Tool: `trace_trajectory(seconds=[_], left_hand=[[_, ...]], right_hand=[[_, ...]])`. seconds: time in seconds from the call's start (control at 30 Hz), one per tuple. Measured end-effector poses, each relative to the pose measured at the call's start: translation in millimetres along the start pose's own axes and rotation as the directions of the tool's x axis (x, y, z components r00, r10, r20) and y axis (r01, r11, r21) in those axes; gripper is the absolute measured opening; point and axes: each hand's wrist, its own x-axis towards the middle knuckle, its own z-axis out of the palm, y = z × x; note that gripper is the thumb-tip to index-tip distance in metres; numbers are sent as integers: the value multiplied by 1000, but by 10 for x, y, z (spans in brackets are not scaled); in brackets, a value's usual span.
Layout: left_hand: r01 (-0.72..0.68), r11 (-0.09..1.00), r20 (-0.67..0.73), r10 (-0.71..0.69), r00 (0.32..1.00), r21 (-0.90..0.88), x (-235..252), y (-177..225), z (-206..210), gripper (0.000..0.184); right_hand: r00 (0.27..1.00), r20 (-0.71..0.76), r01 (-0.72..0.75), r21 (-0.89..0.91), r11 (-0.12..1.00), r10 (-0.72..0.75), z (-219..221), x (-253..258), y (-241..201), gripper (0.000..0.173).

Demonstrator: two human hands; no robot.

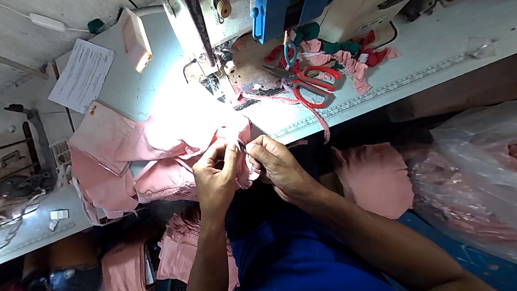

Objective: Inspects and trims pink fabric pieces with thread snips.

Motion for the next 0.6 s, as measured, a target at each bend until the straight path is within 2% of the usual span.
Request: trace_trajectory(seconds=[0.2, 0.3, 0.6], left_hand=[[0, 1000, -12, 0, 1000, -23, 11, -12, -11, 9], [-2, 1000, -21, 2, 1000, -12, 10, -11, -17, 9], [-11, 1000, -12, 11, 1000, 30, -1, 0, -2, 10]], right_hand=[[997, 42, -64, 98, 993, 60, -19, 21, -8, 16], [996, 74, -48, 58, 997, 44, -37, 18, -31, 15], [998, 30, -51, 4, 999, 51, -19, 43, -64, 16]])
